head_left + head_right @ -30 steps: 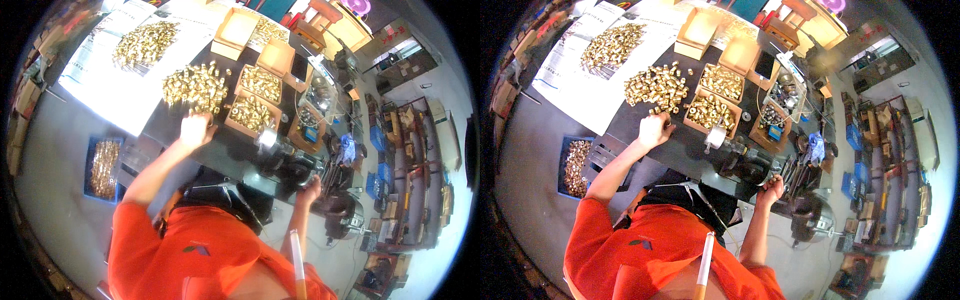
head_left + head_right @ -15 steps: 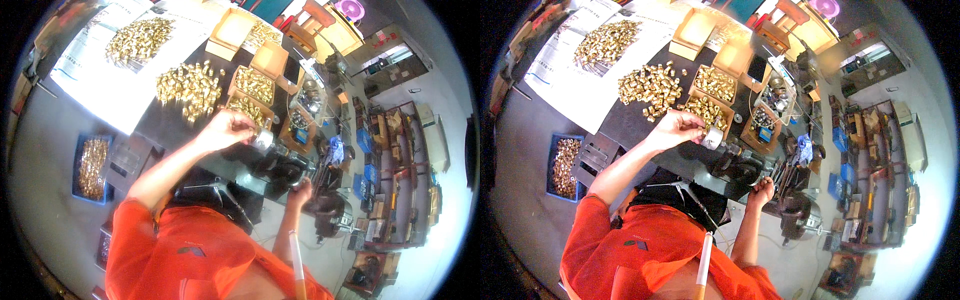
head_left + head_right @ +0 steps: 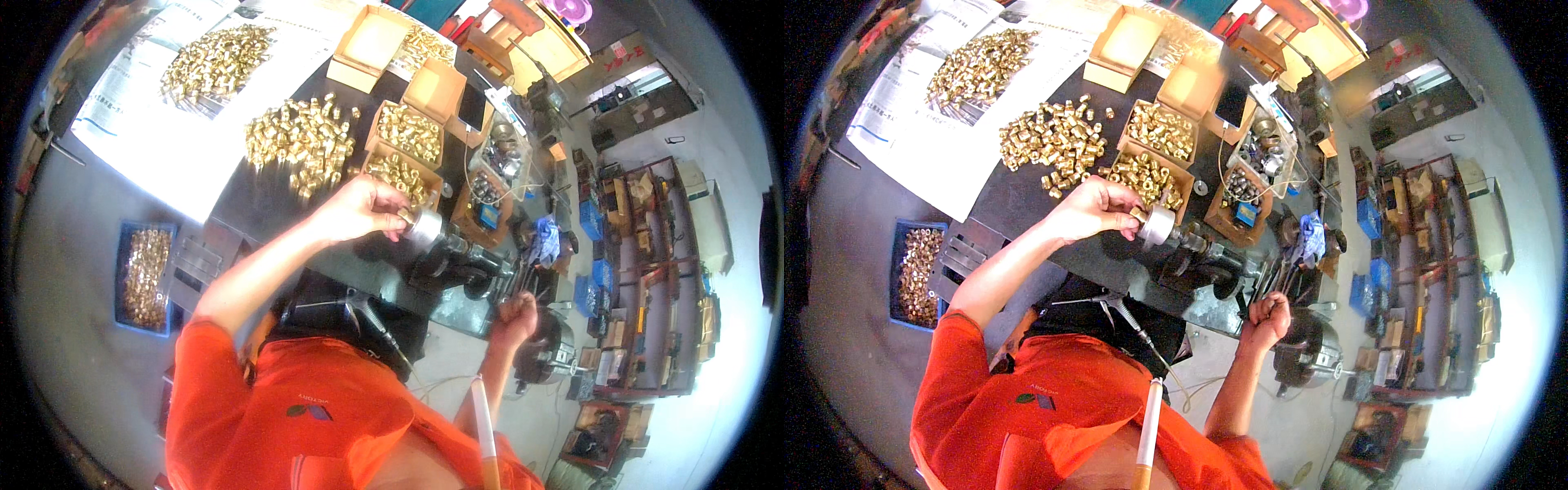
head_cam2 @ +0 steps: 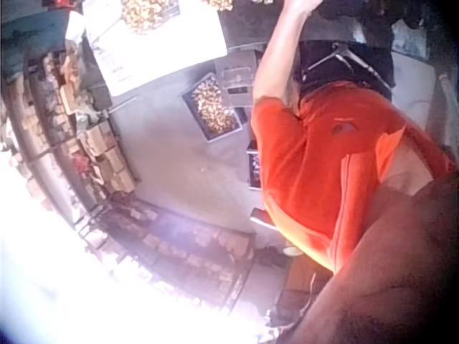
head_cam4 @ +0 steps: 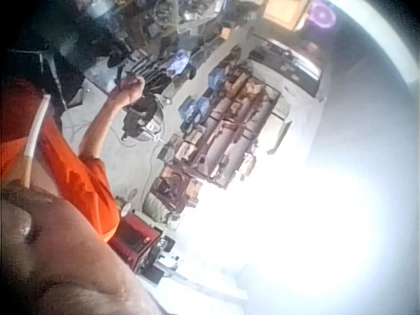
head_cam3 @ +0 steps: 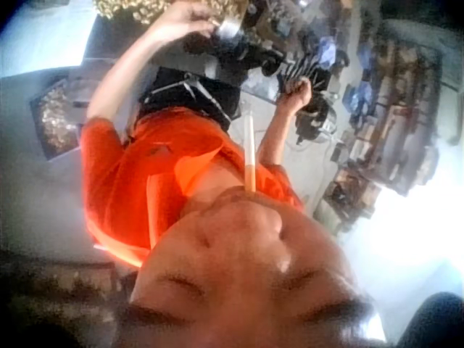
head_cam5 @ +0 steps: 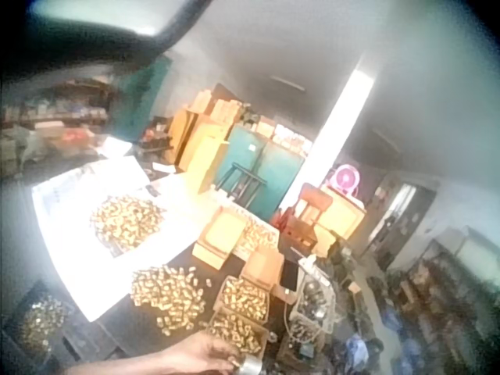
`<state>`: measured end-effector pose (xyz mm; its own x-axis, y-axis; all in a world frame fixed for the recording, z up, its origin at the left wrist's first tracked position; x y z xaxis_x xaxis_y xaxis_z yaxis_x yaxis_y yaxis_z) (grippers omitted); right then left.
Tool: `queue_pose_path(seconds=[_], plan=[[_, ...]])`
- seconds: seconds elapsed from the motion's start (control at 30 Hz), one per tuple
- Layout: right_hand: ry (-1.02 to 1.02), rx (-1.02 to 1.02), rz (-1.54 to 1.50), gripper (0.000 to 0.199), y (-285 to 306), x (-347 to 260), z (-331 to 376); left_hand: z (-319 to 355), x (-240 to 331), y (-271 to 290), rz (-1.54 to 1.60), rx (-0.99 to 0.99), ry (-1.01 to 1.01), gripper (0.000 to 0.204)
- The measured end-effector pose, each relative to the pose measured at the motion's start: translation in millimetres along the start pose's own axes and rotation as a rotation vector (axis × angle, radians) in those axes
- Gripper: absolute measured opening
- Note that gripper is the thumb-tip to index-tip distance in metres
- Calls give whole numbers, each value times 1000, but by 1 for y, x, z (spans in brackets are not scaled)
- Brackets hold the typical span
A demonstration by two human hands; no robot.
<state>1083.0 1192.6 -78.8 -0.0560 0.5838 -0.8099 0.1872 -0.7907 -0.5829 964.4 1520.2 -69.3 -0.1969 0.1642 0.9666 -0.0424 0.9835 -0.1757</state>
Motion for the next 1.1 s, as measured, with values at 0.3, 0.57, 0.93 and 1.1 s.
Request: queue_pose_path(seconds=[0.3, 0.57, 0.93, 1.1], plan=[[23, 41, 34, 13, -30, -14, -34, 10, -1, 0, -59, 143, 73, 19], [126, 15, 41, 16, -29, 1, -83, 9, 6, 4, -213, 146, 68, 21], [101, 93, 161, 15, -21, 37, -101, 7, 5, 0, -46, 205, 73, 21], [220, 154, 309, 14, 25, 61, -81, 5, 6, -3, -85, 186, 97, 20]])
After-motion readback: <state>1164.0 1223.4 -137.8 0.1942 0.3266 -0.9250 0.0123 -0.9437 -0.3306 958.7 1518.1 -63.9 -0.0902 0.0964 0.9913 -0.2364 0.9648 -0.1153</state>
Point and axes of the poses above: each hand's wrist, its own z-axis away from the middle knuckle, its own y-axis out of the back of the hand, x = y × z, the point moved 7 cm from there along -z, towards the middle knuckle, and after that the axes turned 9 degrees about -z, right-handed, at the moved point
